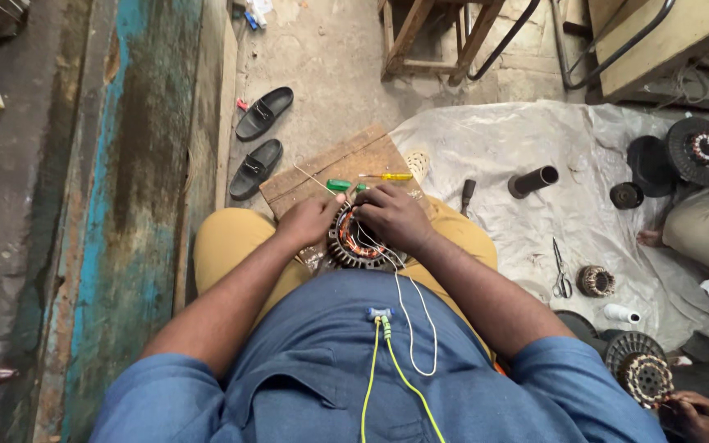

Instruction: The person sits on the floor and winds copper wire into the slots of a motor stator using a screwdriver to press the wire down. The person repeatedly pulls wire, inserts it into slots, and uses the tool to compact the winding.

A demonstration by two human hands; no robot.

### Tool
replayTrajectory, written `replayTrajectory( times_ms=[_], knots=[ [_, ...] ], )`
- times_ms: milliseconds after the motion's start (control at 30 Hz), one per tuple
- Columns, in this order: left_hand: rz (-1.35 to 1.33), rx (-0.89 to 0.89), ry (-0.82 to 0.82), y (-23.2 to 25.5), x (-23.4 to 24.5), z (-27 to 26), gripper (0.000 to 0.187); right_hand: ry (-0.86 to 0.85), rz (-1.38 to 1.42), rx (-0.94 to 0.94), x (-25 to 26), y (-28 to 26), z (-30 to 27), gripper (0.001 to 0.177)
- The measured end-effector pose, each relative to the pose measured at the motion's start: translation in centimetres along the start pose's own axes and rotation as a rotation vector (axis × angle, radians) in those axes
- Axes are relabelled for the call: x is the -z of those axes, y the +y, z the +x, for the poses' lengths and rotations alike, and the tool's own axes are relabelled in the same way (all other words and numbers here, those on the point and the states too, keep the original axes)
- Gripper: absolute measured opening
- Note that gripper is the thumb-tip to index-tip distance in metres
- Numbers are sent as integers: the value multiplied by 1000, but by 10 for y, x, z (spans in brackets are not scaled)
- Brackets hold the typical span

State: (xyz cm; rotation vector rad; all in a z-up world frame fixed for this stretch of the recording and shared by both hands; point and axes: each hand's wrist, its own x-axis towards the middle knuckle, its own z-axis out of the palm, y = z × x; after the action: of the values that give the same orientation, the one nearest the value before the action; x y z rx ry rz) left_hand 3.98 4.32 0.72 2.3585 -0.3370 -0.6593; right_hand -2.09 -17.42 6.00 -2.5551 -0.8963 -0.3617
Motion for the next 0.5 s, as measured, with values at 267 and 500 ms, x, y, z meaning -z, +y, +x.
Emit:
replayTrajectory(
  times_ms=[267,500],
  knots=[
    [-11,91,79,32,10,-3,42,-14,-36,-9,0,1,1,12],
    [-151,113,111,35,13,1,24,-25,-41,-39,0,-1,1,12]
  ],
)
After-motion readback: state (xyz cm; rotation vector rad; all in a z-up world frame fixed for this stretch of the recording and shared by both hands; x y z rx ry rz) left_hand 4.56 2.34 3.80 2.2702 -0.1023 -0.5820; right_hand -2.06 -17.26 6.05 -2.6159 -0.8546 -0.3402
